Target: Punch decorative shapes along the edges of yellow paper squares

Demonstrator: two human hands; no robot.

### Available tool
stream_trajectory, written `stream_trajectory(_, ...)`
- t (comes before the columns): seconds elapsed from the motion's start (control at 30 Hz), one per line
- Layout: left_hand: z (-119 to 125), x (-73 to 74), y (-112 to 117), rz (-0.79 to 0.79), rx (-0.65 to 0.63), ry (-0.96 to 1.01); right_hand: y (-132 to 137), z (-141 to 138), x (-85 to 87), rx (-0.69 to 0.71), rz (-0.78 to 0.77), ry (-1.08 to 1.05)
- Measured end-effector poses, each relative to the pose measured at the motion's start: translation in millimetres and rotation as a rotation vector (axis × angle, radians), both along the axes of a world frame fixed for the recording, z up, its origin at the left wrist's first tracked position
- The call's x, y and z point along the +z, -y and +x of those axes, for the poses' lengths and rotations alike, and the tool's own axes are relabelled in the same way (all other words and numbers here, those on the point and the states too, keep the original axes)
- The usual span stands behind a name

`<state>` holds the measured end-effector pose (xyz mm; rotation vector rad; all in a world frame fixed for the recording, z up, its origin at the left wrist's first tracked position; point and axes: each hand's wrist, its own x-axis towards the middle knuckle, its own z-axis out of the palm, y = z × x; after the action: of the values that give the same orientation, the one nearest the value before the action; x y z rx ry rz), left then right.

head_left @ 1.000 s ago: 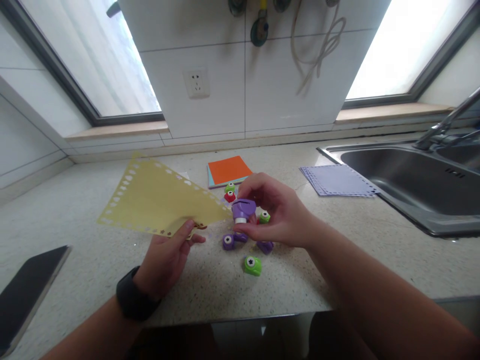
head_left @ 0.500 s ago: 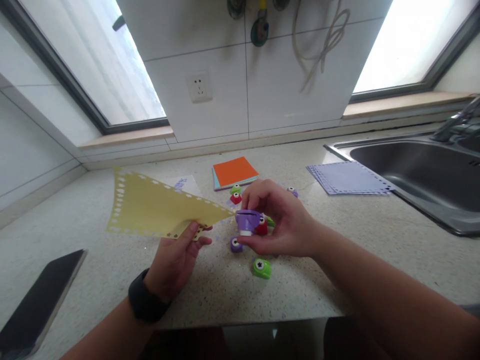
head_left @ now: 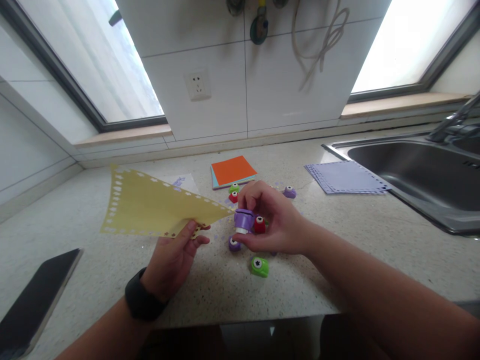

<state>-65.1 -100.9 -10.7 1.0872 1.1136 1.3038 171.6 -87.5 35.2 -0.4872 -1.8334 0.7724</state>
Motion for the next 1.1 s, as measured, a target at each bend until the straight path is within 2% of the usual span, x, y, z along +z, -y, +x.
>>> stream_trajectory(0.23, 0.3, -0.8, -0.4, -0.021, -0.026, 0.144, -1.5, 0.2, -5.6, 0.018, -0.015, 0.022)
stream_trajectory(0.5, 1.2, -1.6, -0.7, -0.014, -0.015, 0.219, 0.7, 0.2, -3.3, 0.021, -0.043, 0.031)
stream_trajectory(0.9, 1.5, -1.6, 1.4, -0.010, -0.052, 0.138, 2.0, -2.2, -5.4, 0.040, -0.126, -0.006)
stream_trajectory(1.1, 3.4, -2.6, 2.9, -0.021, -0.085, 0.138, 3.9, -7.3, -5.1, 0.076, -0.286, -0.085)
